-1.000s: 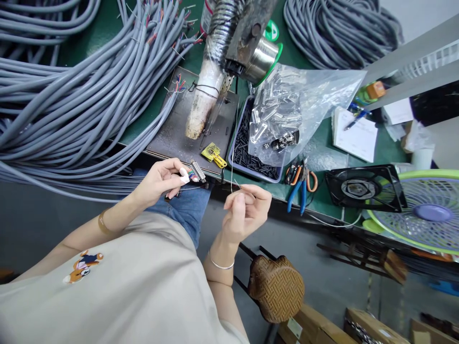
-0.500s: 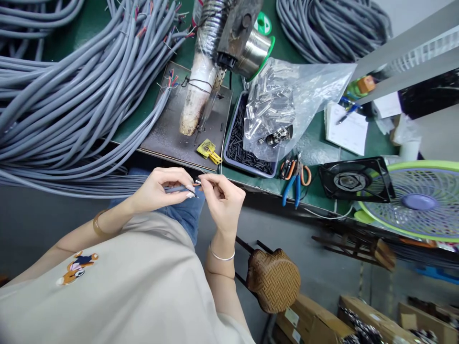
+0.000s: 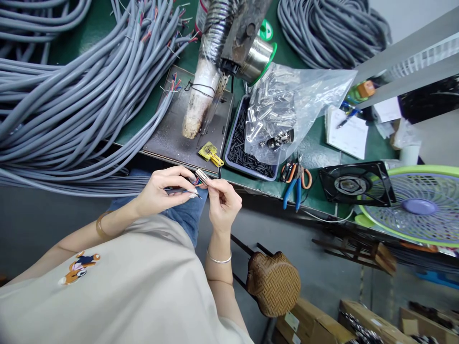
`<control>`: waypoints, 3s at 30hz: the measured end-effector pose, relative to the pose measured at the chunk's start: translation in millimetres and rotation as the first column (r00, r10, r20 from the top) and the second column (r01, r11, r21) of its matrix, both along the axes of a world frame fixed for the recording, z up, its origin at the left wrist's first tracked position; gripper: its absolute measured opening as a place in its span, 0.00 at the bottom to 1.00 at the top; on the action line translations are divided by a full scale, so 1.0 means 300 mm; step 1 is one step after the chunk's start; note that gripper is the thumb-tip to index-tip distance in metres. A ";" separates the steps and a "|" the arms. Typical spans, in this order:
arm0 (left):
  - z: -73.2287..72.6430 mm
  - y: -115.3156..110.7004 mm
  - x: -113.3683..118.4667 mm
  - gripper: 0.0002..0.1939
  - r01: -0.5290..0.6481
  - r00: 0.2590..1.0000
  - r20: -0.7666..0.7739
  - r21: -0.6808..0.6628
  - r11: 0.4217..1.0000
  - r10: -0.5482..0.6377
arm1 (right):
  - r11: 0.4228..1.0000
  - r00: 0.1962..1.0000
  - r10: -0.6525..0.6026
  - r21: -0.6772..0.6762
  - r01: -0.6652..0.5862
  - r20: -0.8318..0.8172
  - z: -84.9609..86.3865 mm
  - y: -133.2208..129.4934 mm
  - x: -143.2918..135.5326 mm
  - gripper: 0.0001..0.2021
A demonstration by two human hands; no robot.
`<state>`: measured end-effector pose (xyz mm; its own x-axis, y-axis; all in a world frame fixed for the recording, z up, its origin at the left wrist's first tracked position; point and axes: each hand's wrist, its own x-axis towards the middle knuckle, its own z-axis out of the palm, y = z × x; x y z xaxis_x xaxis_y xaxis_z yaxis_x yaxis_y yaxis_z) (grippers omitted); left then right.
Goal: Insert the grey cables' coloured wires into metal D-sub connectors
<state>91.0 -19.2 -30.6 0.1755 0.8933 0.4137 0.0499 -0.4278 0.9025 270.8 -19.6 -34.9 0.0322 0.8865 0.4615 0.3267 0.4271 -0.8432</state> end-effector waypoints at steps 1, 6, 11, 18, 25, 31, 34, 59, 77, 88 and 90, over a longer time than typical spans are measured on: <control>0.001 0.000 0.000 0.04 -0.002 1.000 -0.001 0.014 1.000 0.002 | 1.000 1.000 0.009 0.005 -0.009 -0.012 0.000 -0.001 -0.001 0.04; 0.007 -0.001 -0.002 0.04 0.008 1.000 0.010 0.043 0.999 -0.009 | 1.000 1.000 -0.006 0.010 0.006 0.004 0.001 -0.002 -0.001 0.05; 0.002 -0.003 -0.006 0.04 0.023 1.000 0.004 0.002 1.000 -0.023 | 1.000 0.999 -0.022 0.005 0.022 0.036 0.003 -0.005 0.000 0.06; 0.006 -0.005 -0.007 0.04 0.058 0.997 0.045 -0.041 0.998 -0.056 | 0.999 0.992 -0.045 0.018 0.043 0.115 0.012 -0.017 0.010 0.07; 0.020 -0.003 -0.001 0.02 0.138 0.966 0.236 -0.148 0.979 -0.101 | 0.993 0.965 -0.035 -0.100 0.063 0.260 0.040 -0.017 0.026 0.18; 0.020 -0.013 -0.006 0.06 0.180 0.957 0.281 -0.365 0.913 -0.076 | 0.944 0.994 0.031 -0.330 0.006 0.106 0.080 -0.012 0.003 0.17; 0.016 -0.017 -0.004 0.05 0.131 0.975 0.207 -0.255 0.958 -0.078 | 0.935 0.997 0.039 -0.354 -0.015 0.061 0.094 -0.013 -0.008 0.15; -0.026 0.107 0.003 0.14 0.102 0.861 0.450 -0.613 0.784 0.239 | 0.972 0.995 -0.001 -0.235 -0.023 -0.102 -0.002 0.044 -0.068 0.08; 0.011 0.187 0.026 0.13 -0.009 0.855 0.426 -0.558 0.830 0.296 | 0.970 0.940 0.054 -0.205 -0.129 -0.336 -0.002 0.152 -0.076 0.10; 0.040 0.190 0.021 0.15 -0.040 0.870 0.381 -0.578 0.815 0.312 | 0.976 0.966 0.072 -0.182 -0.119 -0.249 0.007 0.167 -0.071 0.10; 0.045 0.188 0.020 0.16 -0.042 0.873 0.377 -0.574 0.818 0.310 | 0.975 0.976 0.066 -0.194 -0.108 -0.209 0.016 0.169 -0.071 0.10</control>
<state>97.1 37.2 -17.0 -0.0858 0.9855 -0.1462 -0.3776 0.1036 0.9201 249.6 31.2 -30.2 0.0242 0.9644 0.2633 0.1115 0.2592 -0.9594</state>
